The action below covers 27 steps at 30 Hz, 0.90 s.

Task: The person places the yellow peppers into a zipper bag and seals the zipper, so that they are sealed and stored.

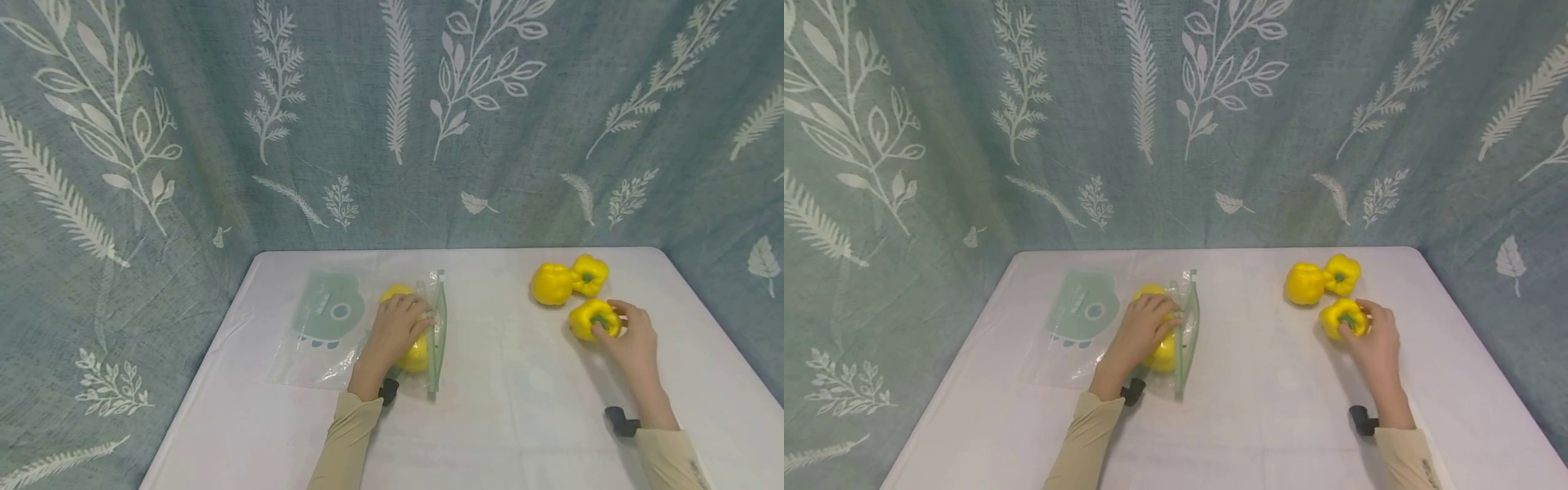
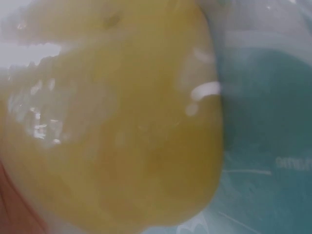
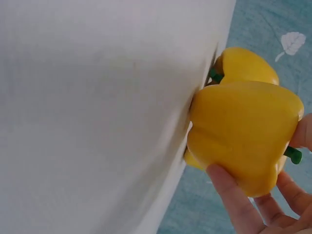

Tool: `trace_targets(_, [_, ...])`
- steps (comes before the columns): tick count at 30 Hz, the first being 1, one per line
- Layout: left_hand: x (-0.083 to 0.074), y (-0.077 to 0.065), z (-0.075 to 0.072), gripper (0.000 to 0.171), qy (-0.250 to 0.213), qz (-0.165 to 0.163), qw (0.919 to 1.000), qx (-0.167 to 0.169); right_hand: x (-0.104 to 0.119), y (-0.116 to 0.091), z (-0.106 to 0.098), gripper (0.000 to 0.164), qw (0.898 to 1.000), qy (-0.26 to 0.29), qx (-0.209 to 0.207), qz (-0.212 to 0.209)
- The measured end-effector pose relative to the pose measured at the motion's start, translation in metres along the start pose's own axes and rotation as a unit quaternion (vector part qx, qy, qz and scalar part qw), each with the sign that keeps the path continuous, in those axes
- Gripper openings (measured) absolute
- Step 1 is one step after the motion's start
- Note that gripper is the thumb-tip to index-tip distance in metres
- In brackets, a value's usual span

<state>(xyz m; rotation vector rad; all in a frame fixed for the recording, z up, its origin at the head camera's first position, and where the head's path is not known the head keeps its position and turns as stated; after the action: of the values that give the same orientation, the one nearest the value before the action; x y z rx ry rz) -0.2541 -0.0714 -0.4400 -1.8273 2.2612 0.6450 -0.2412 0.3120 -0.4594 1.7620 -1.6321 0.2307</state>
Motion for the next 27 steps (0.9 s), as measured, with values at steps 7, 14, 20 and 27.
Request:
trace_targets(7, [0.0, -0.001, 0.0, 0.025, -0.002, -0.001, 1.0, 0.002, 0.0, -0.001, 0.005, 0.053, 1.0, 0.017, 0.013, -0.016])
trace_targets(14, [0.0, -0.001, 0.0, 0.026, -0.001, -0.004, 0.9999, 0.01, 0.026, -0.003, 0.001, 0.052, 0.999, 0.027, 0.019, -0.027])
trace_targets(20, [0.0, -0.002, -0.001, 0.027, 0.004, -0.001, 1.0, 0.007, 0.036, -0.003, 0.004, 0.051, 0.998, 0.039, 0.027, -0.051])
trace_targets(27, [-0.001, -0.003, -0.002, 0.027, 0.003, 0.004, 1.0, 0.004, 0.047, -0.002, 0.008, 0.05, 0.997, 0.043, 0.026, -0.063])
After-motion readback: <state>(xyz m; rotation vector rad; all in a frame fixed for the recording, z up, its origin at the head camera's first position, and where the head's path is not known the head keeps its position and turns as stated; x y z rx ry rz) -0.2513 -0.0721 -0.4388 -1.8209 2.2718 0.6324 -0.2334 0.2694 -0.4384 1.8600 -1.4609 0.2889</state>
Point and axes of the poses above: each hand's wrist, its own y-axis towards the middle knuckle, its own z-axis out of the palm, x = y × z, the point moved 5 cm from there along y, towards the middle knuckle, and after that the axes turned 15 degrees about -z, right-handed, at the moved point
